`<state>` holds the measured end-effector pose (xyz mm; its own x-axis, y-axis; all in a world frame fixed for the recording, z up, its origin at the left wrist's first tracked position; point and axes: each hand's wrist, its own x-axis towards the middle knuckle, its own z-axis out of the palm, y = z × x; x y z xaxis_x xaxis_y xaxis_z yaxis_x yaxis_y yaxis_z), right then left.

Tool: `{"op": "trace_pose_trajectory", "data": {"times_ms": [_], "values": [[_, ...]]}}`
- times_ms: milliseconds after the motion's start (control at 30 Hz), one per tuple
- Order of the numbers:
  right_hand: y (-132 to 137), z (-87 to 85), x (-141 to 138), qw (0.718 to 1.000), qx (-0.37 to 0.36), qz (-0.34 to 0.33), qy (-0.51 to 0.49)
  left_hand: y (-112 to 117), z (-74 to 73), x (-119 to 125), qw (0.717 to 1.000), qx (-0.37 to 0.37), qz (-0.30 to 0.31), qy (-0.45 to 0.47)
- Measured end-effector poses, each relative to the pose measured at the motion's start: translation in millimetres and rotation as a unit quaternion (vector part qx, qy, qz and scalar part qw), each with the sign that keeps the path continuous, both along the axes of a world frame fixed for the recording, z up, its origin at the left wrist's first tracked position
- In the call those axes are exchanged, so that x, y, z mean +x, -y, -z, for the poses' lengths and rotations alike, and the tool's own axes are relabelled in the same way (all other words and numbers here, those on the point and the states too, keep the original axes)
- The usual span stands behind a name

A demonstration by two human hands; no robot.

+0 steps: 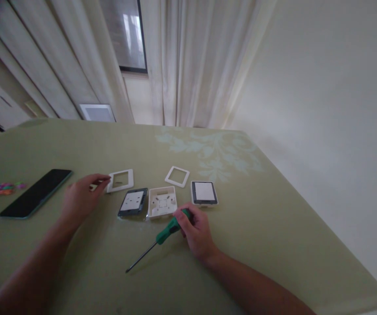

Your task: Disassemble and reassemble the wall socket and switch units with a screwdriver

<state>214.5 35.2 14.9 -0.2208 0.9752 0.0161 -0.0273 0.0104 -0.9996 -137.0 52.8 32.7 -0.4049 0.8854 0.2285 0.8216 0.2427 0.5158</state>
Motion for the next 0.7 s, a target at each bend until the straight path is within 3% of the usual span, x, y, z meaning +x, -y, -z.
{"op": "trace_pose_trajectory", "data": {"times_ms": [100,200,367,700], "values": [[0,-0.7,0,1.0,0.0,0.0,0.004,7,-10.5,-21,0.997,-0.083,-0.001,-0.003],[0,-1.1,0,1.0,0.002,0.001,0.008,11,-10.8,-37,0.99,-0.131,0.044,0.017],[0,-0.2,1,1.0,0.007,0.008,0.014,10,-3.3,-40,0.985,-0.128,0.117,0.019],[0,-1.4,0,1.0,0.008,0.007,0.012,9,1.3,-34,0.983,-0.12,0.134,0.022]]}}
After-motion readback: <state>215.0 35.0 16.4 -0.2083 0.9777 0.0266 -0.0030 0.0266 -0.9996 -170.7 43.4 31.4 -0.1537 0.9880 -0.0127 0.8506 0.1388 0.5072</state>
